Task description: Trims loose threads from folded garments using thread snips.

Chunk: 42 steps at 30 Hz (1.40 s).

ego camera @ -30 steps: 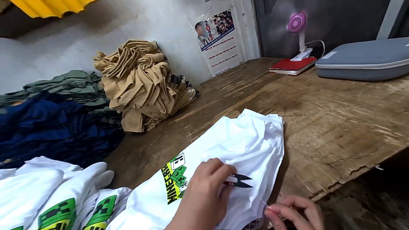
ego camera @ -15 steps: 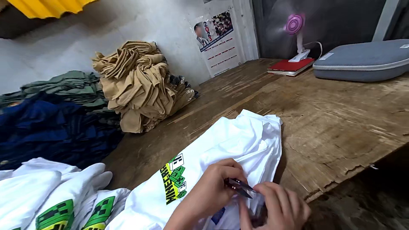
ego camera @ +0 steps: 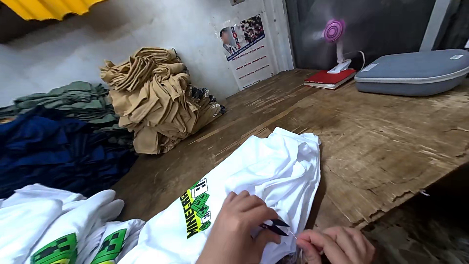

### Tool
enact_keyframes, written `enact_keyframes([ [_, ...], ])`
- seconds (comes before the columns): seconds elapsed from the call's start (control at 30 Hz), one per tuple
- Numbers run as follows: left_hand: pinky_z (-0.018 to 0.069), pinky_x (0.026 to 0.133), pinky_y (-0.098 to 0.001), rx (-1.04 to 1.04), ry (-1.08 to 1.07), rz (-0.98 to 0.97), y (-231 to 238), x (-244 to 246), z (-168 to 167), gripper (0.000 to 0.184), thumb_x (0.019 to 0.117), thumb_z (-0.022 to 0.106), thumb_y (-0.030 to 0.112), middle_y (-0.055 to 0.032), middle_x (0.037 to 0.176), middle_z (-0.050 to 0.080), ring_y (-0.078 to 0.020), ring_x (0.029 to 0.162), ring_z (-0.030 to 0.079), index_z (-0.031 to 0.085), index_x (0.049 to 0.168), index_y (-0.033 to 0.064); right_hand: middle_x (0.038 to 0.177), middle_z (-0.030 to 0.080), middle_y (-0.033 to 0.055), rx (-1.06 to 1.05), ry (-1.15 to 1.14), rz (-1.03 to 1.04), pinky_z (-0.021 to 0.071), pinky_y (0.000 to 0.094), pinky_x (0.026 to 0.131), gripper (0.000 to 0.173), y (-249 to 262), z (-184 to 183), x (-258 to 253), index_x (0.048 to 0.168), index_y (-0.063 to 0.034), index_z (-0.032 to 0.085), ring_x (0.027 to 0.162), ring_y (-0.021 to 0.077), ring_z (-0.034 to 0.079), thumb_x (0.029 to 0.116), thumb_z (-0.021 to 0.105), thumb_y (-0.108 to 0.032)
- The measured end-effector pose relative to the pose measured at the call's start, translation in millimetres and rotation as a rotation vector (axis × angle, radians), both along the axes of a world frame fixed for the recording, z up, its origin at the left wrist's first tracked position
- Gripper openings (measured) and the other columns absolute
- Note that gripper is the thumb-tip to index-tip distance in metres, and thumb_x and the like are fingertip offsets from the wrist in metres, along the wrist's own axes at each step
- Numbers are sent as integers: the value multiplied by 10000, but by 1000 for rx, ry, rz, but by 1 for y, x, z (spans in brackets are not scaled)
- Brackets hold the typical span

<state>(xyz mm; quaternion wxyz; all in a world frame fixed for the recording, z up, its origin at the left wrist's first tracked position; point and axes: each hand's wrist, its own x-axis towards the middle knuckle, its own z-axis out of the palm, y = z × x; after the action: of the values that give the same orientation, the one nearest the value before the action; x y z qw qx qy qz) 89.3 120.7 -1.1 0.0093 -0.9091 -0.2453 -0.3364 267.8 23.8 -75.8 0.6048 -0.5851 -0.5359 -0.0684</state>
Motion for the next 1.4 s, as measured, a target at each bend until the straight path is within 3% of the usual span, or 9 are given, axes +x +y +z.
enact_keyframes([
  [0.27, 561, 640, -286, -635, 123, 95, -4, 2, 15, 580, 828, 806, 527, 15, 831, 686, -80, 694, 635, 703, 1201, 96, 948, 636, -26, 16, -216, 29, 319, 425, 1010, 157, -11, -21, -2, 986, -311, 738, 1027, 158, 547, 933, 672, -443],
  [0.47, 562, 557, -442, 166, 108, 381, 26, 17, -2, 204, 733, 730, -48, -41, 707, 629, -238, 646, 667, 681, 854, 109, 942, 572, -75, 108, -179, 107, 278, 353, 1068, 173, -10, -21, 15, 879, -299, 674, 1071, 89, 502, 988, 601, -411],
  [0.57, 590, 732, -379, -22, 132, 238, 23, 11, -4, 173, 818, 692, 104, 13, 862, 655, -154, 809, 667, 717, 974, 175, 939, 618, -9, 25, -57, 161, 321, 389, 1043, 380, -16, -20, 25, 786, -218, 659, 1067, 144, 530, 1037, 478, -438],
  [0.7, 574, 832, -373, -13, 55, 105, 3, 8, 1, 349, 906, 724, 362, 40, 1085, 715, -128, 972, 677, 729, 1229, 230, 1052, 687, 37, -174, 10, 109, 366, 525, 948, 177, -8, -8, 3, 945, -266, 819, 1071, 220, 585, 930, 727, -416],
  [0.83, 438, 711, -355, 224, 156, 52, -19, 0, 11, 172, 1023, 589, 259, 37, 929, 714, -154, 793, 602, 758, 1041, 230, 1028, 652, -4, -138, 134, 140, 353, 457, 1007, 136, -7, -9, -7, 845, -265, 770, 1117, 171, 549, 943, 708, -337],
  [1.0, 488, 710, -422, 126, 214, 128, -23, 4, 7, 297, 908, 710, 241, -34, 906, 648, -219, 802, 624, 731, 1204, 222, 1054, 629, -3, -52, 281, 196, 400, 356, 1012, 174, -13, -14, -1, 912, -192, 686, 1121, 112, 541, 1011, 588, -297],
  [1.1, 545, 625, -258, -114, 13, 59, 6, 2, -20, 259, 743, 693, 126, 69, 790, 627, -53, 705, 617, 780, 950, 255, 1075, 642, 36, -115, 272, 160, 391, 421, 987, 186, -12, -6, -6, 973, -170, 761, 1115, 166, 548, 986, 582, -219],
  [1.2, 482, 595, -119, -253, -142, -16, 15, -5, -16, 163, 833, 704, 118, 73, 803, 609, 30, 700, 562, 783, 946, 206, 1085, 644, 52, -186, 245, 115, 380, 497, 950, 275, -6, 4, -12, 1012, -188, 794, 1101, 219, 549, 1021, 531, -268],
  [1.4, 494, 629, -145, -165, -109, -15, 9, -4, -19, 238, 785, 672, 91, 84, 789, 591, 19, 708, 564, 785, 936, 237, 1042, 701, 30, -180, 214, 7, 343, 544, 939, 116, 0, 11, -27, 803, -217, 823, 1118, 263, 561, 832, 819, -329],
])
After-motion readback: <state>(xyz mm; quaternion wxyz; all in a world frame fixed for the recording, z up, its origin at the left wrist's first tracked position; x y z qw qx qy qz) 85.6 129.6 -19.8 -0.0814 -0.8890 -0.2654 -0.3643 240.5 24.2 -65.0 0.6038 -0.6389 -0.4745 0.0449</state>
